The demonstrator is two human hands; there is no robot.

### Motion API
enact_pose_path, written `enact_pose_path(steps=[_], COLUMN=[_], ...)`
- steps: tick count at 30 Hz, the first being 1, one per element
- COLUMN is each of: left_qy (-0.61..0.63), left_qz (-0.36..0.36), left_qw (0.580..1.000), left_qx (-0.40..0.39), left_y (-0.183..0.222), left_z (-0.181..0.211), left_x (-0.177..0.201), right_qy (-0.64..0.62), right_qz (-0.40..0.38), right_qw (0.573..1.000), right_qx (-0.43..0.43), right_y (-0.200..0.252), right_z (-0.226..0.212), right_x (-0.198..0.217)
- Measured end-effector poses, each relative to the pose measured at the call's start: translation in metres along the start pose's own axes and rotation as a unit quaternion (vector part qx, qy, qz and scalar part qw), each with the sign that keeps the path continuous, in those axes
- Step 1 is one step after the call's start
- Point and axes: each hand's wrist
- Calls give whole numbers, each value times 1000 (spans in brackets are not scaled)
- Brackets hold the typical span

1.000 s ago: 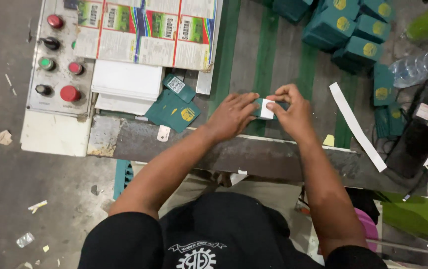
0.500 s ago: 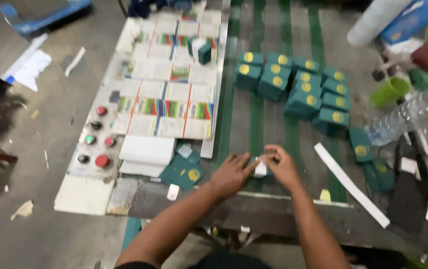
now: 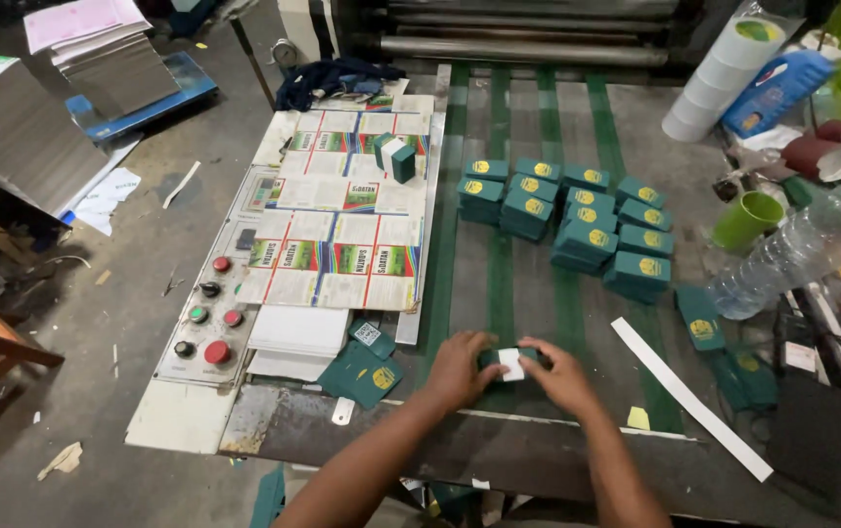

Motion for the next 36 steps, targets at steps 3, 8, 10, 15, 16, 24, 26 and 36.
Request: enact_pose_path(steps=[3,8,10,15,16,24,26,36], left_qy=[48,16,3,-30,-32,116,260,286], left_qz=[-44,-167,-183,-104,-104,-77,-41,32], left_qw=[998,986,983,988,988,990,964,955], left_qx=[-15,-14,-26,-114,-113,-24,24,77], left_y=[6,5,0,-8,-4,-4,1,44], left_z=[-2,5,4,-6,-7,3,-3,3], left_x=[-4,0,4,8,6,5,-28,-35], right_qy=[35,41,51,245,243,107,-71,-149], right_qz=[-42,-117,-119,-52,-52,11,46,102], right_qw=[998,992,991,968,969,994,996,984], right_qx=[-32,-38,-32,-10,-9,-20,-14,-14], right_y=[25,46,43,28,28,31,34,16], right_z=[-35,-74,-82,-52,-49,-69,-47,-80], right_x=[12,19,18,8,5,4,-14,-25])
Point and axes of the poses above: each hand's wrist, its own y-axis away from the middle knuckle, its own x-axis out of the back of the hand, z = x × y, and after that the axes turned 8 degrees about -z, right-handed
